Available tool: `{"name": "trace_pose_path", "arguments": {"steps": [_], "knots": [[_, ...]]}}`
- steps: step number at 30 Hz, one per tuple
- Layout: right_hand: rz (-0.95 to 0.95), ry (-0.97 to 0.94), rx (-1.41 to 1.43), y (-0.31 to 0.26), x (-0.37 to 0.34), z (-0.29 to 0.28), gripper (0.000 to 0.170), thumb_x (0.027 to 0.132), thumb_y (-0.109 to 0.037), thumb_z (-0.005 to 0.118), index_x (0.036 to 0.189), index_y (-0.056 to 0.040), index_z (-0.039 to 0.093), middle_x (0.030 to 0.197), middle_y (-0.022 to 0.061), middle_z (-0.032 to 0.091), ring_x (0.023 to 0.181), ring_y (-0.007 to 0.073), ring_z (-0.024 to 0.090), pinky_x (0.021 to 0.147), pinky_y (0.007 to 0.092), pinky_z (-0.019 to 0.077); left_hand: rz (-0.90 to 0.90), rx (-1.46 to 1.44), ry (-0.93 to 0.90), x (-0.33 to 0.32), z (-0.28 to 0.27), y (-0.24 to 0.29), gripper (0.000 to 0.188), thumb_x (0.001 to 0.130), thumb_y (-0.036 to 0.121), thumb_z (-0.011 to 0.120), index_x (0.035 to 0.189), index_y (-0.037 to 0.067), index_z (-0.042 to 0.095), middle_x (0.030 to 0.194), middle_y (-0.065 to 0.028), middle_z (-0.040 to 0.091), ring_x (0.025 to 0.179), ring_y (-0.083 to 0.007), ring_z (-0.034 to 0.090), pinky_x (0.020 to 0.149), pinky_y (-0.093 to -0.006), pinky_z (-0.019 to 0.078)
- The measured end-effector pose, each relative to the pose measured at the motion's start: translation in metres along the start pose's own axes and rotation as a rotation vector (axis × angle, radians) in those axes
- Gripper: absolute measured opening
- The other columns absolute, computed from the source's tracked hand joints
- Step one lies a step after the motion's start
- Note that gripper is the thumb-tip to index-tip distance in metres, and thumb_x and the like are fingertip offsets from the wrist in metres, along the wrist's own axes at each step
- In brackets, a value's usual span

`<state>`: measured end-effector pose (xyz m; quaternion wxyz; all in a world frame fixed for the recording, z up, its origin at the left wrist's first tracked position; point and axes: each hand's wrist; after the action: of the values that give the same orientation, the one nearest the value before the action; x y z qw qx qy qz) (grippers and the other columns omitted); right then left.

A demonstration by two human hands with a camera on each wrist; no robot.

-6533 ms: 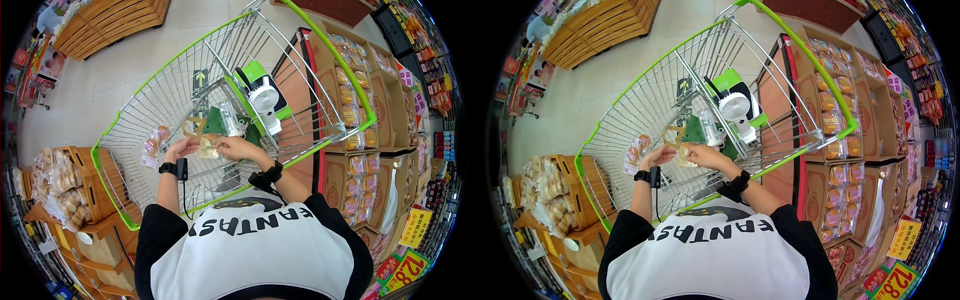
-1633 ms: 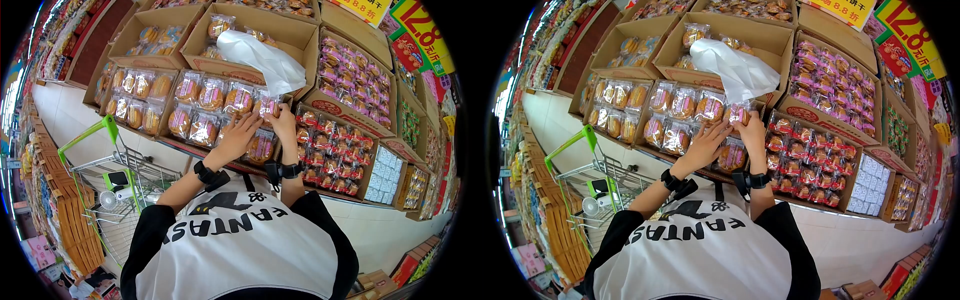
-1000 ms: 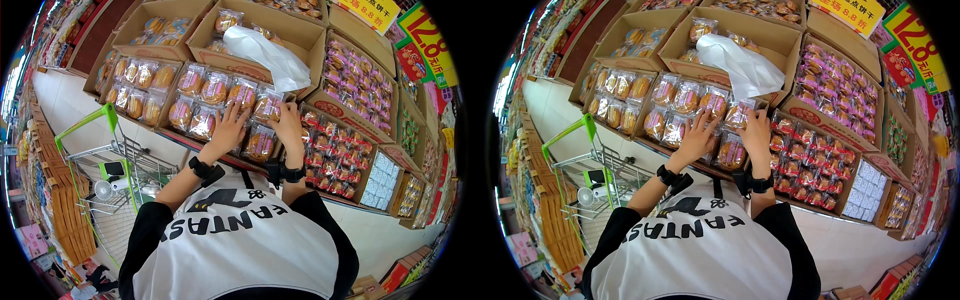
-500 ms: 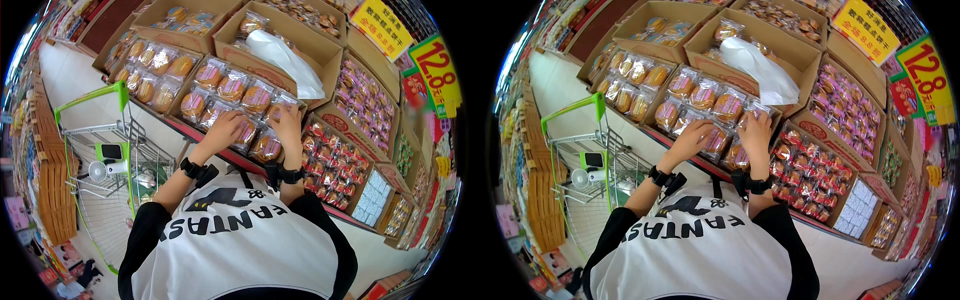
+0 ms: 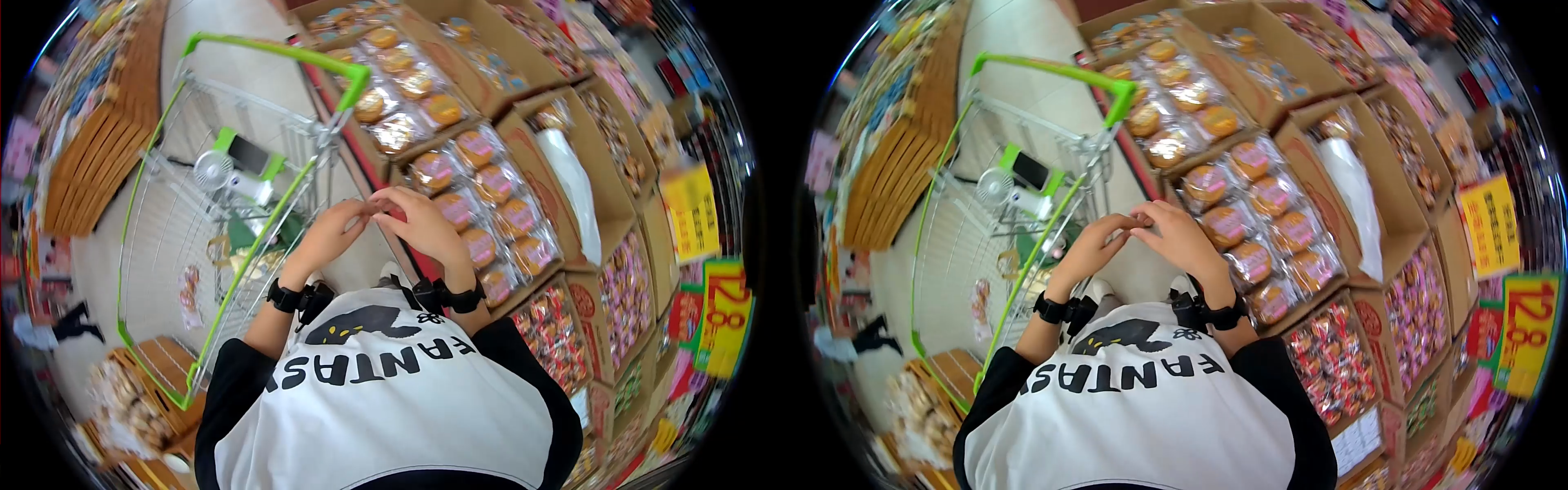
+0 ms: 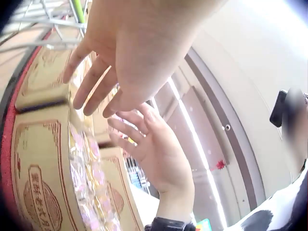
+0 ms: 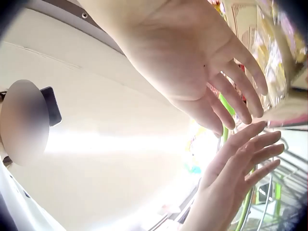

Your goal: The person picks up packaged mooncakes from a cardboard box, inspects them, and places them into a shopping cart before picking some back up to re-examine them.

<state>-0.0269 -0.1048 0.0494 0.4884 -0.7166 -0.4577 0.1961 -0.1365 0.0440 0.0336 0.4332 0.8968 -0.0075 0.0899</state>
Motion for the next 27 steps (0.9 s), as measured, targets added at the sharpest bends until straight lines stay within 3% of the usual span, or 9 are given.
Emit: {"name": "trace_pose_path", "arguments": {"steps": [3, 10, 13, 18, 23, 27], "knots": [[-0.066, -0.163, 0.035, -0.024, 0.030, 0.029, 0.025, 0.076, -0.012, 0.060, 0.098, -0.0028, 0.054, 0.089, 0.0116, 0.057, 0.080, 0.0225, 0.058, 0.071, 0.0310, 0.0455, -0.229, -0.073, 0.160, -0.036, -0.042, -0.003, 0.019, 0.080, 0.005, 0.051, 0.098, 0.003, 0.057, 0.092, -0.0122, 0.059, 0.087, -0.0251, 0.057, 0.076, -0.0318, 0.0438], [-0.173, -0.474, 0.109, -0.065, 0.083, 0.113, 0.024, 0.076, -0.012, 0.059, 0.097, -0.0028, 0.054, 0.088, 0.0113, 0.057, 0.082, 0.0222, 0.058, 0.073, 0.0309, 0.0449, -0.442, -0.225, 0.575, -0.135, -0.106, -0.030, 0.020, 0.083, 0.005, 0.050, 0.101, 0.002, 0.057, 0.092, -0.0095, 0.061, 0.084, -0.0194, 0.058, 0.076, -0.0297, 0.0445], [-0.280, -0.582, 0.115, -0.082, 0.098, 0.149, 0.022, 0.077, -0.013, 0.058, 0.096, -0.0031, 0.055, 0.088, 0.0114, 0.058, 0.079, 0.0221, 0.058, 0.071, 0.0310, 0.0449, -0.528, -0.186, 0.668, -0.175, -0.127, -0.038, 0.021, 0.084, 0.006, 0.048, 0.102, 0.001, 0.056, 0.092, -0.0096, 0.061, 0.085, -0.0173, 0.058, 0.077, -0.0290, 0.0446], [-0.307, -0.759, 0.111, -0.100, 0.117, 0.207, 0.022, 0.078, -0.013, 0.058, 0.097, -0.0024, 0.055, 0.085, 0.0118, 0.058, 0.077, 0.0220, 0.058, 0.070, 0.0313, 0.0450, -0.661, -0.158, 0.730, -0.239, -0.148, -0.065, 0.024, 0.085, 0.009, 0.048, 0.107, 0.002, 0.054, 0.099, -0.0085, 0.059, 0.091, -0.0160, 0.056, 0.079, -0.0276, 0.0432], [-0.395, -0.880, 0.082, -0.110, 0.129, 0.253, 0.023, 0.077, -0.014, 0.058, 0.098, -0.0019, 0.054, 0.086, 0.0132, 0.058, 0.077, 0.0232, 0.058, 0.070, 0.0322, 0.0453, -0.816, -0.069, 0.661, -0.288, -0.170, -0.087, 0.025, 0.085, 0.011, 0.049, 0.108, 0.002, 0.052, 0.095, -0.0081, 0.059, 0.089, -0.0158, 0.056, 0.078, -0.0275, 0.0435], [-0.377, -0.957, 0.083, -0.116, 0.138, 0.286, 0.024, 0.077, -0.013, 0.058, 0.098, -0.0020, 0.054, 0.087, 0.0131, 0.058, 0.078, 0.0238, 0.057, 0.070, 0.0326, 0.0454, -0.968, -0.150, 0.670, -0.335, -0.174, -0.135, 0.025, 0.084, 0.014, 0.050, 0.107, 0.003, 0.053, 0.089, -0.0068, 0.059, 0.083, -0.0142, 0.055, 0.075, -0.0265, 0.0439]]}}
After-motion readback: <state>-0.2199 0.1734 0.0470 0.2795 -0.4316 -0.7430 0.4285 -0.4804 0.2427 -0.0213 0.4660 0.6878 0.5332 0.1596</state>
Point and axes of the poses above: each hand's wrist, its own x-axis towards the middle knuckle, its own z-axis out of the palm, y = z × x
